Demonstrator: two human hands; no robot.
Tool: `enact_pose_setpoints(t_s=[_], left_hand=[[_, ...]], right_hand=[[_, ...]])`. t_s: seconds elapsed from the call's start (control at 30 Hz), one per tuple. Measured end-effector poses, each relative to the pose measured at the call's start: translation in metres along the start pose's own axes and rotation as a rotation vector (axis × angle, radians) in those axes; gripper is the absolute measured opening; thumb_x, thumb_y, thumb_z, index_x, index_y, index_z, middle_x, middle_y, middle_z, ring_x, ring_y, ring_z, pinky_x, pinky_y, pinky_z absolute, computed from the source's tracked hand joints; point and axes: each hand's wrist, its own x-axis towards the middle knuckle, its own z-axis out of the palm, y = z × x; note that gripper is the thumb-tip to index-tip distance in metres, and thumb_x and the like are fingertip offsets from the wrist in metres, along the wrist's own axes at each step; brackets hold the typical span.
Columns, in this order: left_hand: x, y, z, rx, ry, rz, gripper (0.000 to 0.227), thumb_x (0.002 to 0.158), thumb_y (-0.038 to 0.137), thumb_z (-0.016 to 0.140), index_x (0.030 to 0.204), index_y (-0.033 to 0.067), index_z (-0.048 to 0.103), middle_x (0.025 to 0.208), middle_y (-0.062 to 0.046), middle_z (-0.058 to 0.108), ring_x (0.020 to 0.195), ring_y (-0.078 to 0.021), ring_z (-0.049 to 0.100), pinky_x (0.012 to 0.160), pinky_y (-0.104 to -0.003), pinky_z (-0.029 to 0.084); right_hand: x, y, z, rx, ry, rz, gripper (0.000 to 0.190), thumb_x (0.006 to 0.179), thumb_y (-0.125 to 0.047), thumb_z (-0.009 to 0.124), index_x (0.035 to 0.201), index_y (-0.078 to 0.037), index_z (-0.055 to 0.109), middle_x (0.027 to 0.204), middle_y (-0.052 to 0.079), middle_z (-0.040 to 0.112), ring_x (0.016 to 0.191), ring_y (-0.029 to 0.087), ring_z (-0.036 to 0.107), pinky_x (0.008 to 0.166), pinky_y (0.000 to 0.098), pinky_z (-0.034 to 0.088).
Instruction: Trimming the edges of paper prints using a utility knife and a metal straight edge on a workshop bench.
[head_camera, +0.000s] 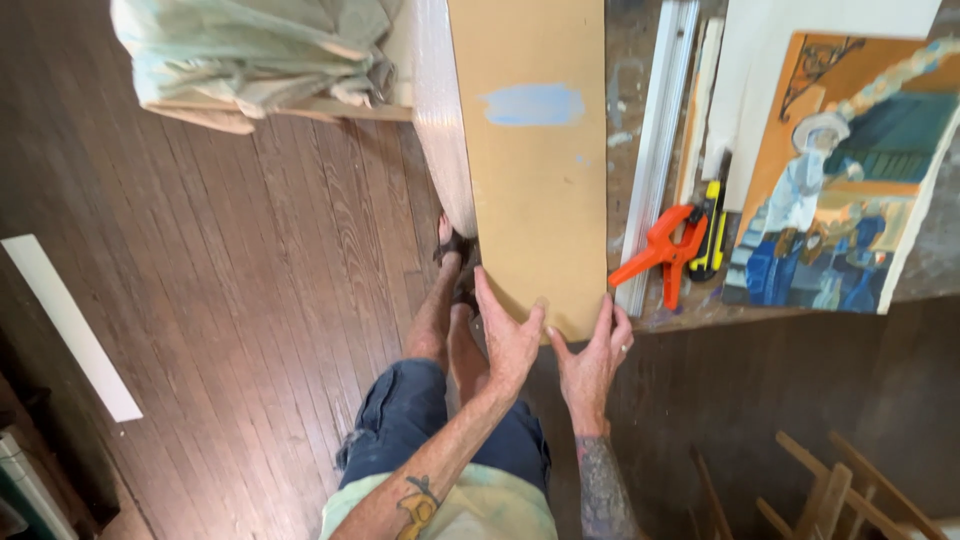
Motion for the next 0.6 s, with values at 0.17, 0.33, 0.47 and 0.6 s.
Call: enact_pose_setpoints(t_s=[0.17, 0.33, 0.47, 0.6], left_hand=[[0.025, 0.041, -0.024, -0.043, -0.074, -0.256, 0.102, 0.081, 0.038, 0.074, 0.161, 0.0084, 0.019, 0.168, -0.012, 0.029, 0.153, -0.0261, 0.032, 0.123, -0.041, 0.032], [0.042, 0.019, -0.017, 0.005, -0.107, -0.044, 0.1, 0.086, 0.016, 0.077, 0.166, 0.0107, 0.018, 0.17, -0.018, 0.021, 0.156, -0.034, 0.025, 0.127, -0.048, 0.024], [0.035, 0.029, -0.022, -0.114, -0.101, -0.108, 0.087, 0.092, 0.002, 0.065, 0.166, 0.011, 0.02, 0.169, -0.02, 0.025, 0.155, -0.0354, 0.026, 0.126, -0.047, 0.024], [0.04, 0.028, -0.027, -0.263, -0.095, -0.161, 0.08, 0.092, -0.008, 0.052, 0.165, 0.011, 0.026, 0.17, -0.021, 0.025, 0.156, -0.0331, 0.024, 0.126, -0.045, 0.026]], right_hand=[[0.003, -0.002, -0.002, -0.028, 0.054, -0.124, 0.096, 0.078, -0.044, 0.083, 0.156, -0.003, 0.043, 0.142, 0.019, 0.042, 0.131, 0.042, 0.042, 0.111, 0.057, 0.037], [0.002, 0.007, 0.008, 0.004, 0.053, 0.002, 0.106, 0.064, -0.03, 0.095, 0.157, -0.015, 0.046, 0.144, 0.014, 0.042, 0.135, 0.039, 0.042, 0.11, 0.0603, 0.036], [0.0, 0.008, 0.006, -0.011, 0.053, -0.005, 0.106, 0.064, -0.028, 0.095, 0.156, -0.014, 0.046, 0.143, 0.015, 0.043, 0.134, 0.041, 0.042, 0.109, 0.0619, 0.036], [0.001, 0.001, 0.003, -0.003, 0.048, 0.008, 0.105, 0.063, -0.028, 0.096, 0.156, -0.016, 0.047, 0.142, 0.013, 0.043, 0.133, 0.04, 0.042, 0.107, 0.063, 0.038]])
